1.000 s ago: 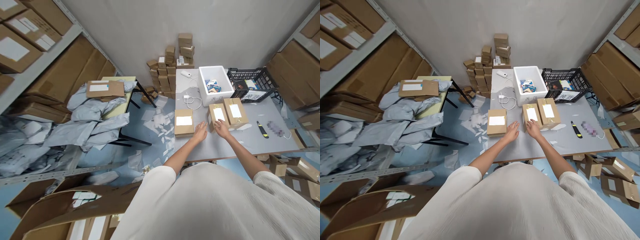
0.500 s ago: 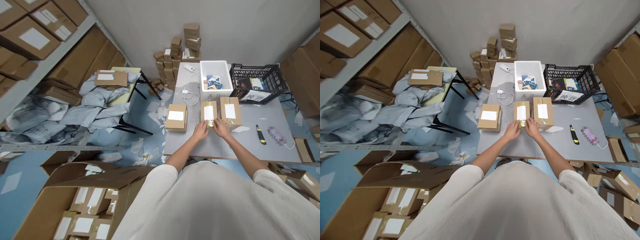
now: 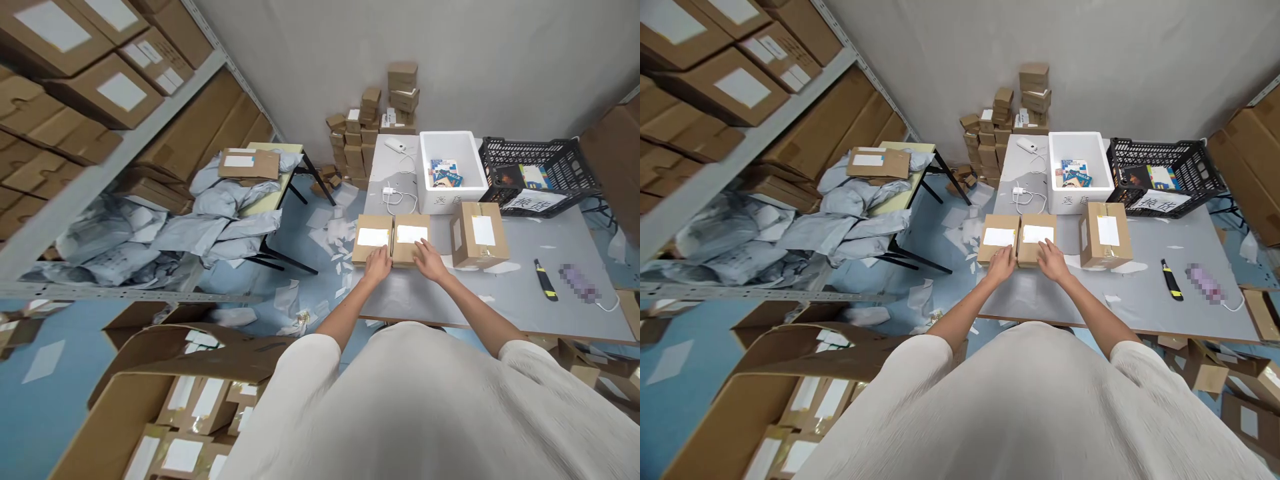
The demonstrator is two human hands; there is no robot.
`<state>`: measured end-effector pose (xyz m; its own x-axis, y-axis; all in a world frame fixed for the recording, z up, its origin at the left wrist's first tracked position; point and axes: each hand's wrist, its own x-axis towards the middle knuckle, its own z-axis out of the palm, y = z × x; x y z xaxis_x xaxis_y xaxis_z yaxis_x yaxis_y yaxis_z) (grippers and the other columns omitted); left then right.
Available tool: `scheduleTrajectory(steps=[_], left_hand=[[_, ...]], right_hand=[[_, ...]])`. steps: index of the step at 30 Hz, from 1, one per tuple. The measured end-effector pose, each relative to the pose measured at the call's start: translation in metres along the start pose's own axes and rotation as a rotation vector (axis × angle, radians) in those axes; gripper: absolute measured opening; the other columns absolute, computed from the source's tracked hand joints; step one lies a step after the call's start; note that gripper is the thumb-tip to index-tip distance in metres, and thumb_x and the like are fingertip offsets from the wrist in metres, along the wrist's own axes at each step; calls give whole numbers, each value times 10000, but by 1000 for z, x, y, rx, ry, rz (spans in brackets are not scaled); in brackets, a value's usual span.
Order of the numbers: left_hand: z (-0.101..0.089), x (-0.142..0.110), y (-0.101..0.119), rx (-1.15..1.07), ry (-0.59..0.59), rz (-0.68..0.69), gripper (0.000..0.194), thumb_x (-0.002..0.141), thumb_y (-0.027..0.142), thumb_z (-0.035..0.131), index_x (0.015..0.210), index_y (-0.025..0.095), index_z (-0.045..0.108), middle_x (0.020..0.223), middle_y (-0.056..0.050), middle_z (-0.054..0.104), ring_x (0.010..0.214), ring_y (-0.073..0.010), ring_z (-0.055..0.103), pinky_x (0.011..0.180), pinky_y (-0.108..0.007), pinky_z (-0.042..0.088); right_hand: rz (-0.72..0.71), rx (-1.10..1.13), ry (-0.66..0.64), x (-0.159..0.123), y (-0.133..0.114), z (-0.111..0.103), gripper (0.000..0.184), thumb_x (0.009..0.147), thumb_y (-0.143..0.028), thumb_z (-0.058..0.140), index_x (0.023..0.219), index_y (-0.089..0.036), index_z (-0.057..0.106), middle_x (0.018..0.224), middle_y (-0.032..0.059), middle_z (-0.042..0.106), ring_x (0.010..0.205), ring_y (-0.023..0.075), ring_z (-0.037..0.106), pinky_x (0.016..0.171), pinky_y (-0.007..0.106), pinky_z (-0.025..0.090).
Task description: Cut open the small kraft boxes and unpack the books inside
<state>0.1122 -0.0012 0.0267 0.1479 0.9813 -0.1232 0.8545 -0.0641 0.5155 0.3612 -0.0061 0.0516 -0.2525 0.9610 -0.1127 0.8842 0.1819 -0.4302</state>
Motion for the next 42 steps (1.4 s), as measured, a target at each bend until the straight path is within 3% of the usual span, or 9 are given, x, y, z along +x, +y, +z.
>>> scheduleTrajectory(steps=[7, 12, 17, 21, 27, 35, 39, 42], left_hand=[[1, -7, -21, 142, -91, 180, 729, 999, 302, 631, 1687, 174, 426, 1724, -208, 491, 1594, -381, 462, 1336, -537, 346], [2, -6, -21, 154, -120, 216, 788, 936, 197, 626, 1696, 173, 419, 1761, -205, 445, 1661, -373, 374, 1375, -536, 262], [-2, -2, -12, 132, -109, 180, 764, 936, 208, 620, 1679, 171, 449, 1720, -207, 485, 1630, -369, 407, 1369, -528, 273], [0, 2, 7, 85, -60, 104, 617, 1060, 273, 499, 1670, 185, 469, 1685, -203, 525, 1614, -361, 428, 1369, -560, 273], [21, 14, 68, -8, -51, 294, 568, 1097, 306, 479, 1655, 201, 487, 1736, -193, 477, 1659, -342, 385, 1385, -573, 252], [77, 28, 186, -48, -122, 501, 555, 1088, 279, 492, 1639, 211, 497, 1743, -180, 478, 1638, -311, 436, 1327, -532, 386], [105, 36, 242, -34, -129, 500, 545, 1082, 260, 493, 1624, 205, 511, 1744, -178, 476, 1636, -308, 434, 1321, -511, 397], [119, 40, 271, 22, -113, 381, 556, 1069, 249, 513, 1623, 206, 514, 1744, -187, 471, 1635, -329, 427, 1317, -530, 391]], right_hand=[[285, -56, -93, 0, -2, 29, 575, 1042, -395, 546, 1592, -229, 560, 1787, 221, 346, 1589, 446, 380, 1195, 631, 448], [247, -78, -73, 3, 8, 36, 660, 981, -458, 654, 1585, -199, 591, 1769, 211, 367, 1613, 463, 319, 1261, 587, 406], [175, -64, -63, 4, 22, 32, 571, 975, -410, 650, 1515, -227, 678, 1690, 179, 498, 1537, 443, 442, 1232, 573, 463], [199, -24, -42, -3, 30, 19, 510, 1007, -385, 594, 1476, -228, 716, 1647, 184, 550, 1466, 426, 542, 1197, 581, 496], [243, 13, 93, -21, 63, -20, 520, 1025, -396, 579, 1511, -245, 688, 1744, 169, 470, 1572, 427, 450, 1238, 643, 429], [309, 20, 277, -61, 160, -75, 565, 1005, -404, 554, 1523, -205, 661, 1762, 215, 402, 1590, 467, 384, 1216, 710, 414], [388, 27, 272, -74, 215, -93, 604, 983, -396, 575, 1557, -212, 600, 1746, 229, 411, 1562, 471, 419, 1204, 708, 425], [383, 97, 185, -75, 247, -101, 618, 963, -384, 584, 1552, -195, 587, 1656, 246, 519, 1473, 460, 529, 1172, 687, 481]])
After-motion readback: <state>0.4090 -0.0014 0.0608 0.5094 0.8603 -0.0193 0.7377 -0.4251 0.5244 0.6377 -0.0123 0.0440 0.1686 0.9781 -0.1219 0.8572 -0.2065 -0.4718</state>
